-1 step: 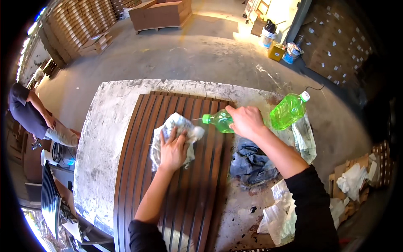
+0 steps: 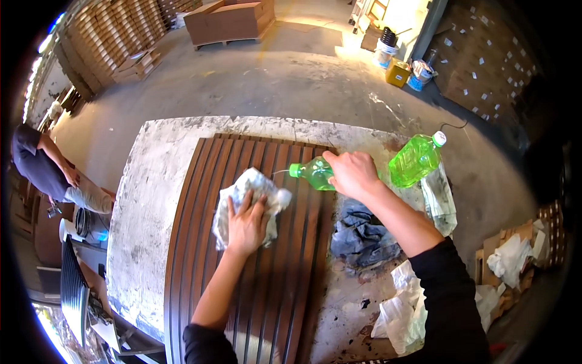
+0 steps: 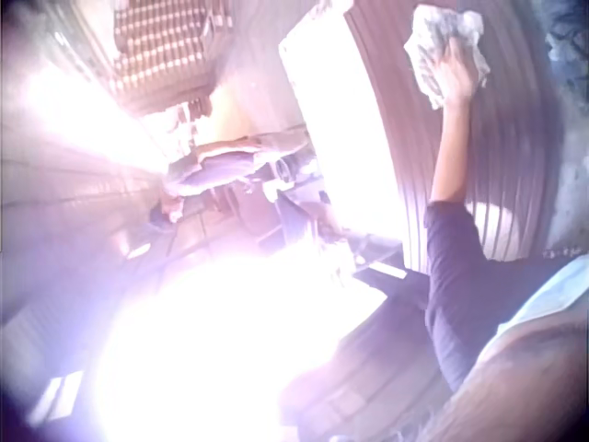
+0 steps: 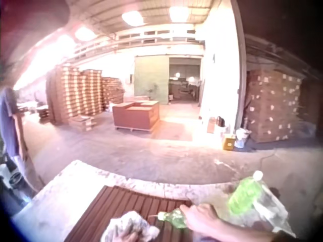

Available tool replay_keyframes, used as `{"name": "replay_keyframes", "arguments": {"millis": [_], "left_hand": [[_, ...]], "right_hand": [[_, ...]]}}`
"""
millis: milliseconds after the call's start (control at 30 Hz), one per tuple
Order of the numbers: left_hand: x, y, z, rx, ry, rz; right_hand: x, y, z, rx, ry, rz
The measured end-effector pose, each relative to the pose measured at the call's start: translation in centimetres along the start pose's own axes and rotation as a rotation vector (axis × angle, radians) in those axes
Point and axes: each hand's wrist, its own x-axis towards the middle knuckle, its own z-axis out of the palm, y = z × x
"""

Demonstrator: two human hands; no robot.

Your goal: The person applies a liquid from a green bottle onto wooden slat panels and wipes them down with a cloth, while another person also wipes a separate panel on the same workbench.

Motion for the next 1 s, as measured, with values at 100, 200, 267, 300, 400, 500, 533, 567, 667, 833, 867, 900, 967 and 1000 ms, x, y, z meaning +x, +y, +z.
{"name": "replay_keyframes", "arguments": {"millis": [100,200,267,300,400,500,533,567,667,833,867,900,967,1000], "left_hand": [[0.3,0.4,0.5,-0.007,-0.058,-0.011],[7.9,-1.5,3.2,-0.007,0.052,0.013],[12.7,-4.2,3.7,0.012,0.079,-0.017],[14.1,-4.0,4.3,-0.040,0.037,-0.028],[10.2,-4.4,4.4,-0.157,0.015,0.100],[3.8,-1.4,1.3,-0.172,-0.089,0.145],[2.9,-1.4,1.1,-0.174,-0.096,0.149],[4.9,-1.5,2.2,-0.178,-0.077,0.143],[12.4,-2.7,3.6,-0.187,-0.025,-0.001],[2.2,-1.1,0.9,-0.247,-0.038,0.166],[-2.4,0.4,-0.7,-0.271,-0.098,0.119],[-7.1,1.5,-2.5,-0.223,-0.117,0.122],[-16.5,3.2,-5.7,-0.170,-0.194,0.090],[-18.8,4.2,-7.4,-0.164,-0.216,0.087]], "right_hand": [[1.2,2.2,1.4,-0.034,-0.058,0.051],[2.4,2.7,1.6,-0.054,-0.040,0.076],[3.8,1.4,2.0,-0.037,-0.028,0.091],[3.6,1.7,1.9,-0.013,-0.009,0.121],[2.3,2.8,1.6,0.045,0.019,0.180],[0.3,4.0,0.2,0.014,-0.008,0.195],[-0.1,4.1,0.1,0.019,-0.023,0.190],[-0.7,4.4,-0.1,0.021,-0.038,0.186],[-1.2,2.4,-0.4,0.006,-0.054,0.111],[-5.0,0.9,-1.7,0.015,-0.147,0.053],[-6.4,1.2,-1.6,0.019,-0.171,0.060],[-7.9,1.5,-1.0,0.007,-0.119,-0.036],[-10.1,-0.2,-1.5,-0.022,-0.196,-0.080],[-10.9,-1.4,-1.8,-0.044,-0.236,-0.107]]}}
